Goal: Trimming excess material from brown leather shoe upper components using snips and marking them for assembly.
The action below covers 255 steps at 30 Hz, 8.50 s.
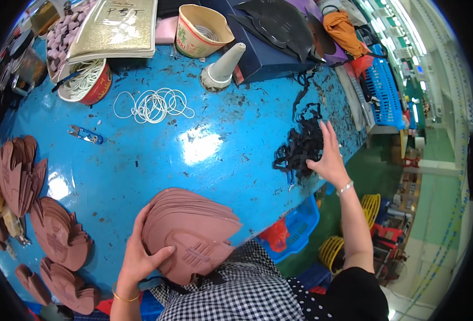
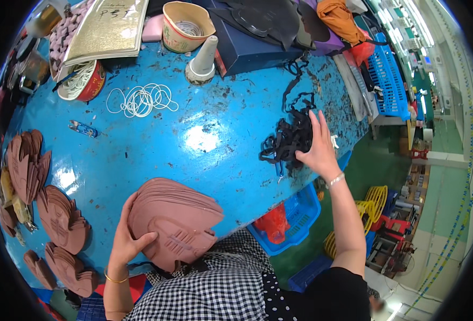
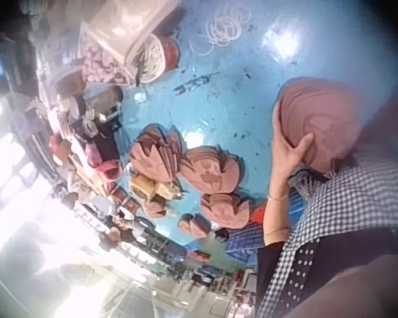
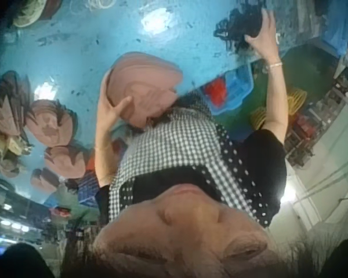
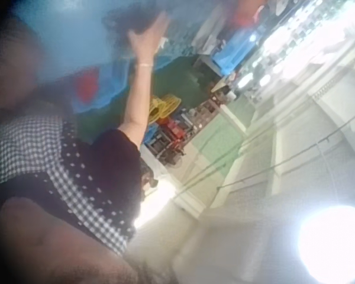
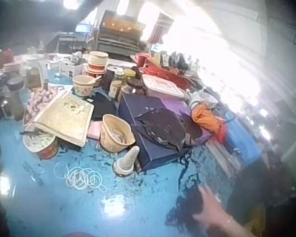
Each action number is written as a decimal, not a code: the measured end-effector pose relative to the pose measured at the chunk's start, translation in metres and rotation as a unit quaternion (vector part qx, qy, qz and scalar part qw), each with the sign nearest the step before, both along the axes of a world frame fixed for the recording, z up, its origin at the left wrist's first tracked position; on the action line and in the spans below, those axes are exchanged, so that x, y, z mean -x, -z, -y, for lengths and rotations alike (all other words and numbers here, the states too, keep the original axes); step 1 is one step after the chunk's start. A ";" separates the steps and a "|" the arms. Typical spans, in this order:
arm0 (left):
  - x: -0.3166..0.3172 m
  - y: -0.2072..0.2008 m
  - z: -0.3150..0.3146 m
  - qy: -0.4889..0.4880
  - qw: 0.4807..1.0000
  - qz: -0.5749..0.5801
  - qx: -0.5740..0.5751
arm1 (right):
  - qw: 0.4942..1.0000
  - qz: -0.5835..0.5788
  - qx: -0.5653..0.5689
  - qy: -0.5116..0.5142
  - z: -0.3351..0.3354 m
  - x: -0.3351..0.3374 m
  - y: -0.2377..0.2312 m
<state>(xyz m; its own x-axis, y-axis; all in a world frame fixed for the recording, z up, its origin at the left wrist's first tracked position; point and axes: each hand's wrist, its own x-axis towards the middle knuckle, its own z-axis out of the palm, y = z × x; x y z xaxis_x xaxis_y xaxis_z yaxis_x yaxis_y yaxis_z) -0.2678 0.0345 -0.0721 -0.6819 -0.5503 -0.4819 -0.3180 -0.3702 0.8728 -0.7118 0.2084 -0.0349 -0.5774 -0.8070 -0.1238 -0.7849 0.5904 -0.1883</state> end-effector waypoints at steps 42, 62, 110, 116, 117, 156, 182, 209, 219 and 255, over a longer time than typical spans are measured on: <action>-0.108 0.004 -0.291 -0.093 0.918 -0.356 -0.149 | 0.738 0.650 0.162 -0.080 -0.228 -0.224 0.097; -0.137 0.160 -0.282 0.067 0.955 0.195 0.212 | 0.646 0.261 0.717 0.039 -0.254 0.101 -0.182; -0.076 -0.069 -0.161 -0.066 0.962 -0.055 0.257 | 0.978 0.016 0.174 -0.117 -0.058 -0.057 0.056; -0.210 -0.126 -0.098 -0.216 0.874 0.013 0.436 | 0.993 0.071 0.086 -0.031 -0.043 -0.026 0.076; -0.204 -0.128 -0.083 -0.189 0.885 -0.002 0.426 | 0.985 0.141 0.093 -0.035 -0.039 -0.030 0.079; 0.044 -0.047 -0.017 0.391 0.868 0.140 0.271 | 0.768 0.279 0.145 -0.558 0.039 -0.189 0.031; 0.019 -0.032 -0.027 0.309 0.888 0.077 0.330 | 0.812 0.418 0.150 -0.379 0.030 -0.189 0.047; 0.017 -0.027 -0.006 0.300 0.831 0.112 0.455 | 0.749 0.151 0.123 -0.633 0.062 -0.204 0.033; 0.013 -0.034 -0.004 0.328 0.836 0.109 0.426 | 0.807 0.206 0.139 -0.536 0.066 -0.217 0.024; -0.026 -0.004 -0.021 0.016 0.937 -0.086 0.339 | 0.778 -0.003 0.212 -0.591 0.027 -0.253 0.022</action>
<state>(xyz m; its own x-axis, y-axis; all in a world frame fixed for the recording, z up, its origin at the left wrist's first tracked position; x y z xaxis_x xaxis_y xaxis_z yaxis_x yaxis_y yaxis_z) -0.2416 0.0552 -0.0685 -0.7391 -0.6676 0.0900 -0.1525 0.2961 0.9429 -0.4583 0.1814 -0.0566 0.6004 -0.7420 0.2982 -0.7336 -0.6595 -0.1640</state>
